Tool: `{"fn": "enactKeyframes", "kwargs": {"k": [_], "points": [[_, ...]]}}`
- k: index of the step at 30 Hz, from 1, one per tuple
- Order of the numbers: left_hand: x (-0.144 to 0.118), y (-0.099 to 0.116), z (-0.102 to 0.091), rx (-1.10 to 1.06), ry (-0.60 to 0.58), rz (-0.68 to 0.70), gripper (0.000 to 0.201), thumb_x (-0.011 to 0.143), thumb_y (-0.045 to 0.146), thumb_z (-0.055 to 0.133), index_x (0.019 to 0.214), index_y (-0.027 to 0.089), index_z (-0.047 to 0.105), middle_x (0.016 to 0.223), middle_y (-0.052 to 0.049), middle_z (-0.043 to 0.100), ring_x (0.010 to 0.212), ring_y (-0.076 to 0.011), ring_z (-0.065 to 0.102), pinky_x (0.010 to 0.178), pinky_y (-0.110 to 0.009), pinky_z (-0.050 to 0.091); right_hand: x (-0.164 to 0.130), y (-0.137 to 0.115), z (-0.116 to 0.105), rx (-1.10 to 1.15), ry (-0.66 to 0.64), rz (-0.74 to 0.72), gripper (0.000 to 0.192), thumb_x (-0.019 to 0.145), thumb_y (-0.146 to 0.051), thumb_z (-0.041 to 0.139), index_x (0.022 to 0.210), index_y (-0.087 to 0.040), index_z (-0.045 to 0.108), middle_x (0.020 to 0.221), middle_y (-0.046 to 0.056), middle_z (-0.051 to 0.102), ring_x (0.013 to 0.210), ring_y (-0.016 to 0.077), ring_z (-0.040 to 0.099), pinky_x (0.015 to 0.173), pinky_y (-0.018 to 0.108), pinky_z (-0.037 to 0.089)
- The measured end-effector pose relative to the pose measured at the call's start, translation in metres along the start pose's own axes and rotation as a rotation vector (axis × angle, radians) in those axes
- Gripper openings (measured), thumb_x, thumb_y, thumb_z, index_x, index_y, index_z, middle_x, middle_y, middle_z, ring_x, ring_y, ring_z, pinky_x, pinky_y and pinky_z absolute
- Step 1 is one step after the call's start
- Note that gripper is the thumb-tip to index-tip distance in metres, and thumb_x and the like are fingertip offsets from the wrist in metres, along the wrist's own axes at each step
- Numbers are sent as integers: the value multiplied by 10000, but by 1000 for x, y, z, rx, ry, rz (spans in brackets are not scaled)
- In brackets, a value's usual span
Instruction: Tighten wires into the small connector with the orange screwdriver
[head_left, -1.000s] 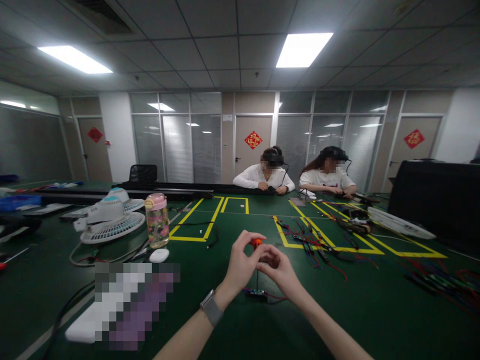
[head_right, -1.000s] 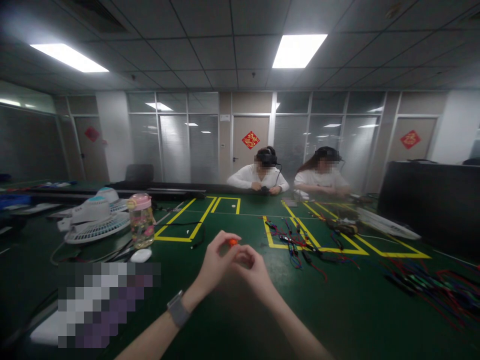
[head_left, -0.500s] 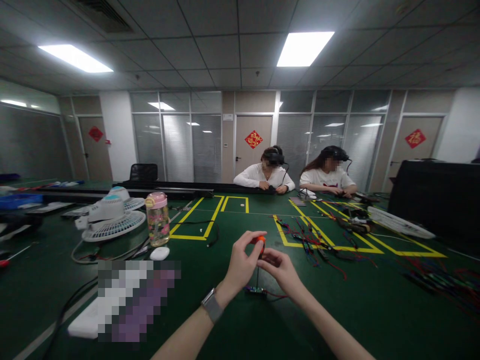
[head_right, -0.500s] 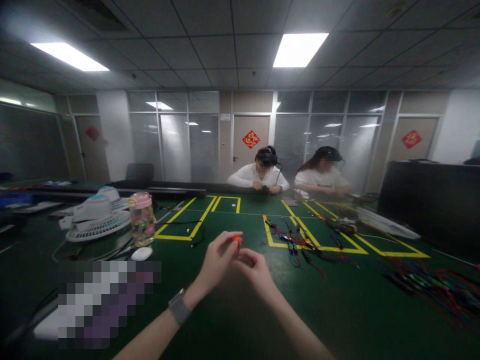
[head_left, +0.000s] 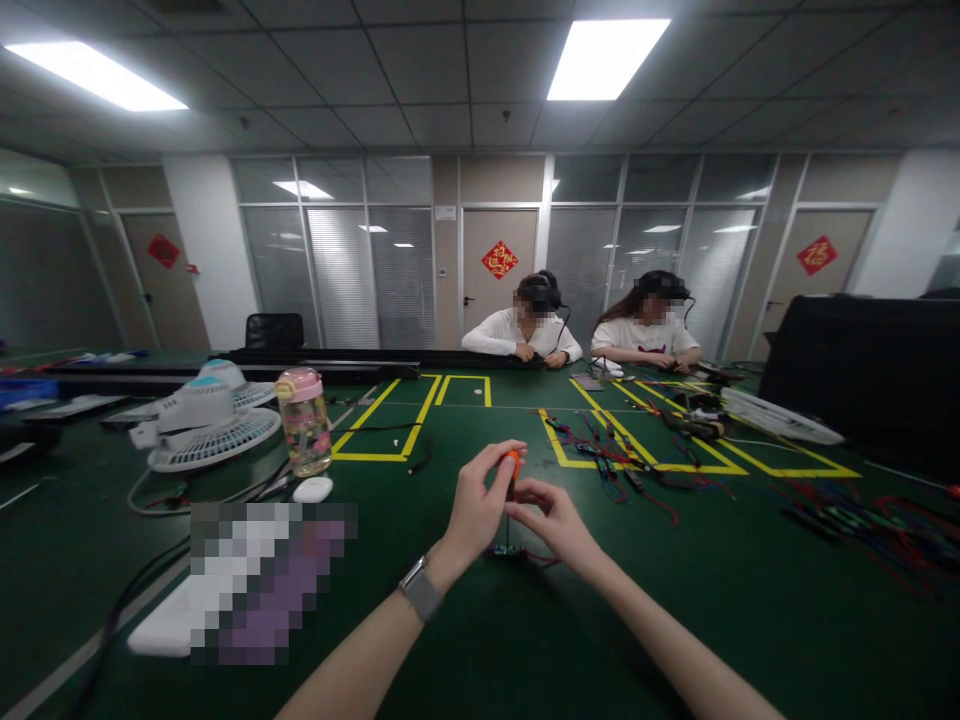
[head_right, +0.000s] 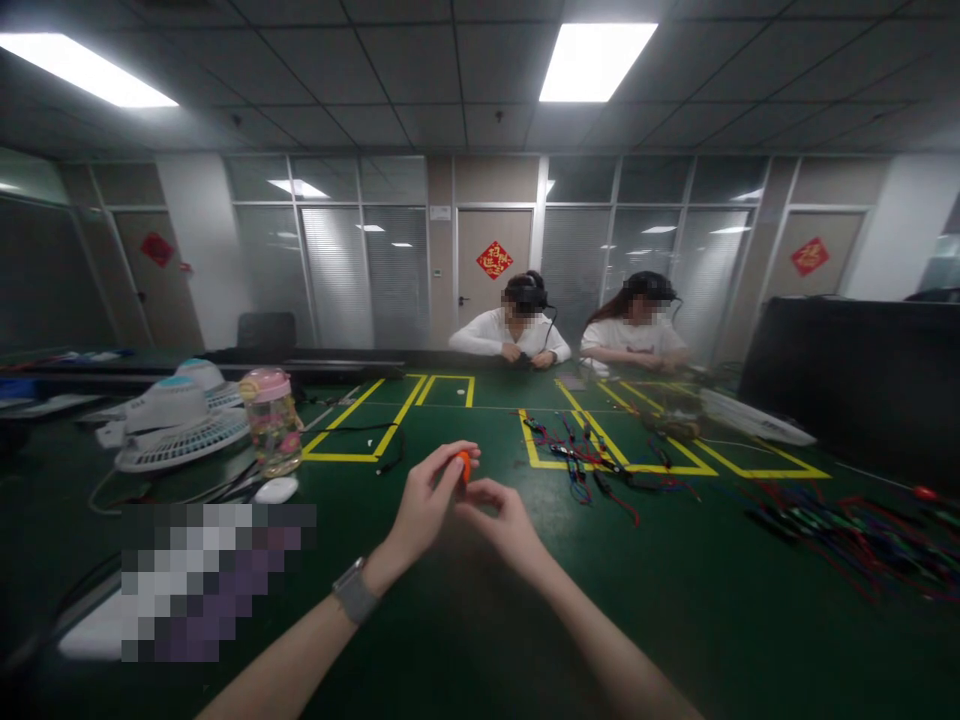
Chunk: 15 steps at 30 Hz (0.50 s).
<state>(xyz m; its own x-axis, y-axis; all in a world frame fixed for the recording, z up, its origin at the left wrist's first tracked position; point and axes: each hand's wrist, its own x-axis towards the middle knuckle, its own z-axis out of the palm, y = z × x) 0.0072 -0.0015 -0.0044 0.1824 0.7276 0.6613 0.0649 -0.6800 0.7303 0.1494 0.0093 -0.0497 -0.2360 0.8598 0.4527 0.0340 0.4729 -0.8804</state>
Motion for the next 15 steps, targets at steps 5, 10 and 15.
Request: {"fn": "enactKeyframes", "kwargs": {"k": [5, 10, 15], "points": [[2, -6, -3, 176, 103, 77, 103, 862, 221, 611, 938, 202, 677, 855, -10, 592, 807, -146, 581, 751, -260, 456, -6, 3, -2, -73, -64, 19, 312, 688, -260, 777, 986, -195, 713, 931, 55, 723, 874, 223, 652, 866, 391, 494], [3, -6, -2, 164, 106, 74, 136, 899, 242, 562, 970, 205, 673, 930, -27, 609, 892, -160, 588, 807, -271, 452, 3, -1, -5, 92, 54, 2, 318, 664, -320, 794, 937, -189, 696, 863, 41, 707, 820, 199, 650, 828, 360, 507], [3, -4, -2, 62, 51, 35, 266, 974, 261, 417, 1093, 207, 648, 1060, -54, 663, 1012, -172, 612, 900, -293, 454, 8, -10, -7, 149, 78, 52, 292, 623, -358, 818, 816, -177, 694, 807, 35, 697, 773, 187, 637, 793, 345, 501]]}}
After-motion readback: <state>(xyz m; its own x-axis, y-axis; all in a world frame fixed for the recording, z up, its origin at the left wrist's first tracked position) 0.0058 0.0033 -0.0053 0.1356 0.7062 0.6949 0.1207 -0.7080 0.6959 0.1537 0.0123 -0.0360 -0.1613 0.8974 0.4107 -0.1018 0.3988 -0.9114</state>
